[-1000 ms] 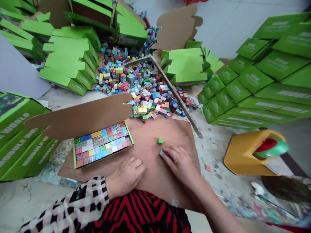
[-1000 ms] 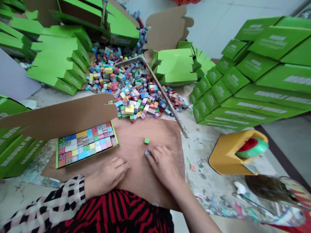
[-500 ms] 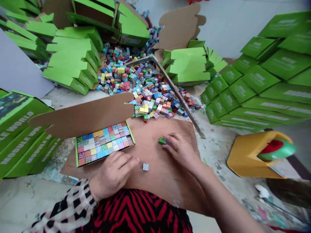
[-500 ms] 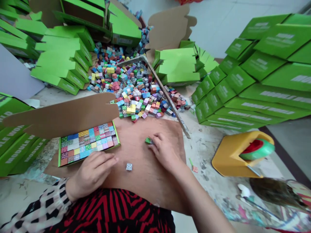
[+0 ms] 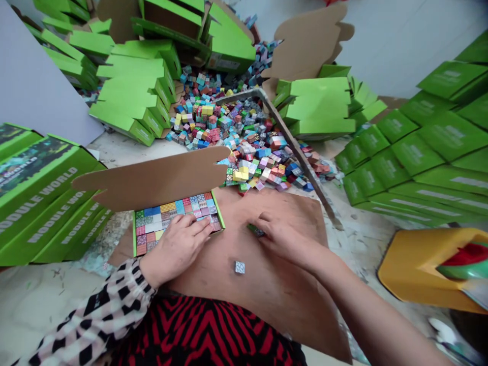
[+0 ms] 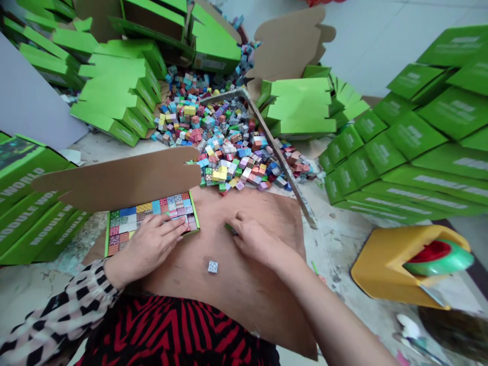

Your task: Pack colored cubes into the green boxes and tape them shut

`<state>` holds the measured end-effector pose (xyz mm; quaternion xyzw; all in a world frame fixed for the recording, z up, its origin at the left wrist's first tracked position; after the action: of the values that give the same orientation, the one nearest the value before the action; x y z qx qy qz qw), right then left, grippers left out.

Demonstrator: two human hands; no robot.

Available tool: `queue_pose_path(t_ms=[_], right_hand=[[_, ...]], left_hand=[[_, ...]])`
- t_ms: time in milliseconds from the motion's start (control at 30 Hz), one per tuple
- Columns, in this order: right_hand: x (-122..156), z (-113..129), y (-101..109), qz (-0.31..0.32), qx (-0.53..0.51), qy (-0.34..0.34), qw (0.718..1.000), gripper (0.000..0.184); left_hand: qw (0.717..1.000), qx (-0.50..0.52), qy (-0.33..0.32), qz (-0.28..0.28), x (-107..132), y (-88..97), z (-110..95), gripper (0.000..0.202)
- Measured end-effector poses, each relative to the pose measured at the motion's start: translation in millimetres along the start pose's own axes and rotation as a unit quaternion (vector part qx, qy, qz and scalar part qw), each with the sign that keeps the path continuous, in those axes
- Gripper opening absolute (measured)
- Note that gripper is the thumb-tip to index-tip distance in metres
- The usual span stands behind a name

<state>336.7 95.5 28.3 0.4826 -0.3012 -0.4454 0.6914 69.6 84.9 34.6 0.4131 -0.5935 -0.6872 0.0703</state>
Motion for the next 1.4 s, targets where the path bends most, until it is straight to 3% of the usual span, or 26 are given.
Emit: queue_pose_path(t_ms=[133, 233, 367, 500, 667, 833, 1033, 1267, 1400], right_hand=[[-4, -4, 1, 0.039, -0.019, 0.02, 0.999, 0.034], [-8, -7, 2, 0.036, -0.013, 0.027, 0.999, 0.028], [-14, 3, 12, -0.017, -0.019, 0.038, 0.999, 0.019], [-21, 26, 21, -0.074, -0.11, 0.064, 0.989, 0.028], [-36, 49, 13, -0.127, -0.093, 0.106, 0.982, 0.029], [-50, 65, 10, -0.09, 0.02, 0.142, 0.986, 0.02], [-61, 92, 36, -0.013, 0.135, 0.138, 0.981, 0.018], [-66, 104, 52, -0.028, 0.152, 0.136, 0.979, 0.022], [-68, 106, 48, -0.021, 0.148, 0.161, 0.976, 0.023]], left_hand=[[1.0, -0.015, -0.023, 0.014, 0, 1.0, 3, 0.028], [0.999, -0.017, -0.026, 0.016, -2, 1.8, 4, 0.027], [1.0, -0.011, -0.018, 0.01, -3, 2.8, 4, 0.027], [1.0, -0.013, -0.008, 0.002, -4, 2.3, 2, 0.029], [0.999, -0.025, -0.015, -0.027, -2, 0.7, 0, 0.031], [0.999, -0.018, -0.008, -0.036, 0, -0.1, -1, 0.028], [0.999, -0.014, -0.005, -0.038, 3, -3.0, -1, 0.024], [1.0, -0.011, 0.005, -0.023, 5, -4.6, 0, 0.025], [1.0, -0.011, 0.005, -0.025, 4, -4.1, 0, 0.024]])
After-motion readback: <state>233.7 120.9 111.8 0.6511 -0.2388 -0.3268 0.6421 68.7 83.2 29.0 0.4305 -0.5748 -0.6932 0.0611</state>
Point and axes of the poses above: each hand's wrist, its own x-axis away from the middle knuckle, its own y-axis out of the back of the hand, z = x × y, the point moved 1 cm from there along -x, towards the middle knuckle, and after that the axes turned 14 degrees about -z, right-handed, at the moved point
